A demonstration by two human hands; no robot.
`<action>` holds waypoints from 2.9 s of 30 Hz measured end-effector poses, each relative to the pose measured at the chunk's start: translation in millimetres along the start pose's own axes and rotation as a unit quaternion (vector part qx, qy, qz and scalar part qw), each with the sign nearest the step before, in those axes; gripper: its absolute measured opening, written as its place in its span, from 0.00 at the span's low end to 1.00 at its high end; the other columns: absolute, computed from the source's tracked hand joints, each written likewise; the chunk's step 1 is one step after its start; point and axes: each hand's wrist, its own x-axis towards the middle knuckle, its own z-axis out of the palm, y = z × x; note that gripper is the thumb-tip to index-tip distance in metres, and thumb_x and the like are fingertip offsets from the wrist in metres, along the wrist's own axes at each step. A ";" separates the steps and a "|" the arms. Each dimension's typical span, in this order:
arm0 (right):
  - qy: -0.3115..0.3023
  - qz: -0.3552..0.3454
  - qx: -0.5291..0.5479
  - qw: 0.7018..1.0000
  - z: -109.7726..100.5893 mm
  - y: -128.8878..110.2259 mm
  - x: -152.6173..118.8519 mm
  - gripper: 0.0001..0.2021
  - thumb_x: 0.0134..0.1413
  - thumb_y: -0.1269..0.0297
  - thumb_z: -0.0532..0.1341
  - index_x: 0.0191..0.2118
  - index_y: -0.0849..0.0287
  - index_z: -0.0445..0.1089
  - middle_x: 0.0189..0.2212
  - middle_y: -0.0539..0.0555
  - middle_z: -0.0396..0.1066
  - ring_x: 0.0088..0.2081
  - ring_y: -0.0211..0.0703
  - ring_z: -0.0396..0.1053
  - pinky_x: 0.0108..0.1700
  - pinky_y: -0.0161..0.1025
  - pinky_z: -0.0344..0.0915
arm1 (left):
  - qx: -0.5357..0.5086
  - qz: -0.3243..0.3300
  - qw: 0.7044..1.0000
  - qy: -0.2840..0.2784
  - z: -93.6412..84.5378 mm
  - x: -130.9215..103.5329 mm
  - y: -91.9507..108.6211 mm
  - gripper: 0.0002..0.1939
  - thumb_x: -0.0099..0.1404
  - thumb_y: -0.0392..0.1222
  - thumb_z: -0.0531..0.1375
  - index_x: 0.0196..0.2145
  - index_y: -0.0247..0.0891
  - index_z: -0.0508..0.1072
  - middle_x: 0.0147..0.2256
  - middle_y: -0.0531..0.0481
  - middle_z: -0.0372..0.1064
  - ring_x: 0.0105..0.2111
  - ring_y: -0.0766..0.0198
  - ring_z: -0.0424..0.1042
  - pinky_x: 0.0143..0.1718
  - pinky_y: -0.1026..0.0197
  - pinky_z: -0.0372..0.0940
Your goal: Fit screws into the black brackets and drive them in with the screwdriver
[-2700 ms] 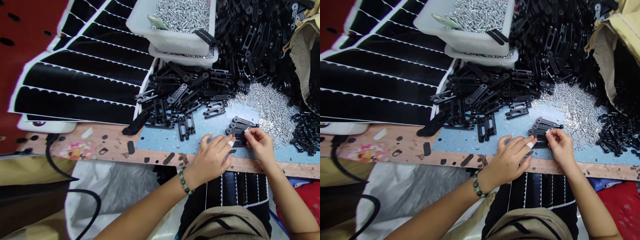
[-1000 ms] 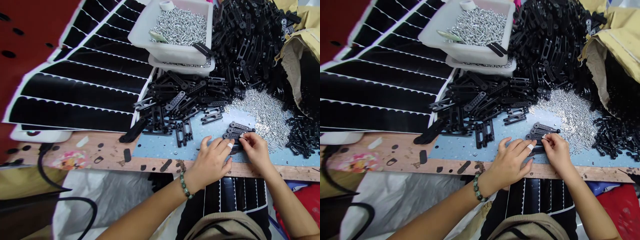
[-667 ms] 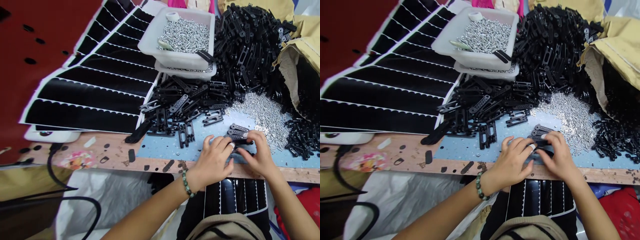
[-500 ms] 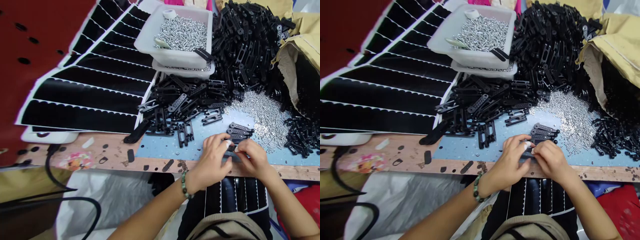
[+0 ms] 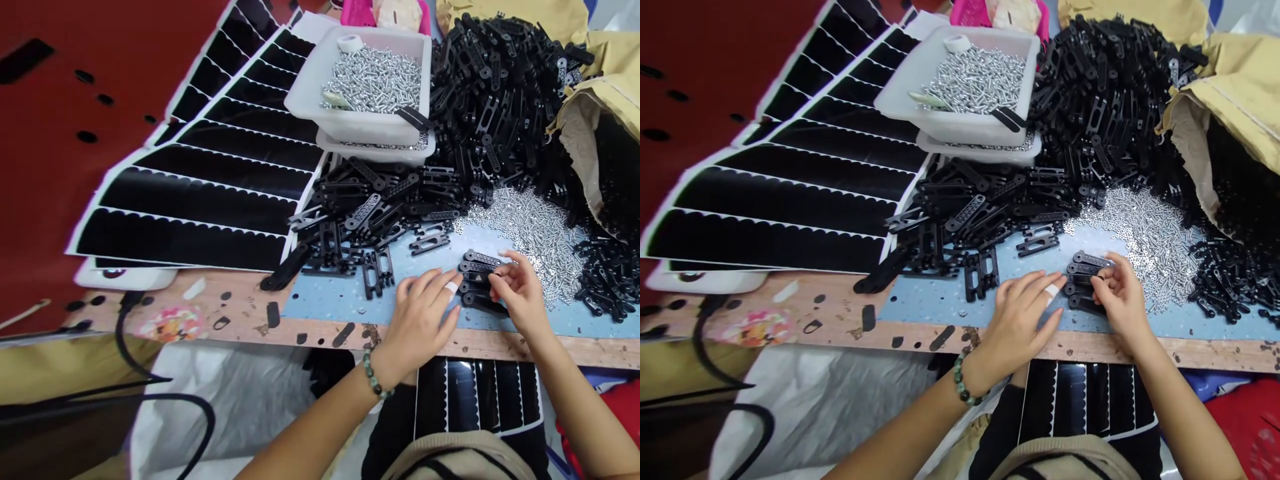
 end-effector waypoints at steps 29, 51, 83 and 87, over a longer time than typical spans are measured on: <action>-0.009 -0.135 -0.495 0.858 -3.6 -3.3 7.3 0.08 0.56 0.63 0.57 0.42 0.57 0.68 0.36 0.58 0.68 0.33 0.47 0.66 0.31 0.41 0.62 | 0.192 0.066 0.978 -0.049 5.1 7.9 7.5 0.23 0.63 0.29 0.52 0.56 0.36 0.66 0.51 0.42 0.69 0.50 0.51 0.66 0.54 0.43 0.51; 0.088 0.165 -0.394 0.900 -84.0 158.7 -243.1 0.37 0.53 0.54 0.62 0.64 0.68 0.51 0.64 0.72 0.50 0.66 0.59 0.48 0.62 0.58 0.54 | 0.008 0.208 0.892 -0.401 154.2 -68.6 84.9 0.38 0.60 0.48 0.61 0.63 0.33 0.53 0.63 0.33 0.51 0.63 0.46 0.50 0.60 0.40 0.51; 0.110 -0.143 -0.434 0.882 -103.6 71.8 -168.9 0.28 0.51 0.58 0.62 0.57 0.57 0.59 0.50 0.64 0.66 0.52 0.57 0.65 0.53 0.58 0.64 | -0.538 -0.176 0.734 -0.375 110.9 -35.0 110.2 0.32 0.66 0.64 0.48 0.49 0.35 0.73 0.49 0.41 0.71 0.51 0.52 0.69 0.54 0.49 0.63; 0.050 -0.147 -0.437 0.886 -88.8 38.2 -144.0 0.35 0.52 0.58 0.62 0.62 0.57 0.49 0.53 0.66 0.59 0.54 0.59 0.61 0.51 0.58 0.65 | -0.501 -0.158 0.815 -0.244 77.4 -19.4 104.9 0.19 0.66 0.53 0.55 0.42 0.37 0.77 0.53 0.44 0.69 0.55 0.53 0.66 0.60 0.51 0.56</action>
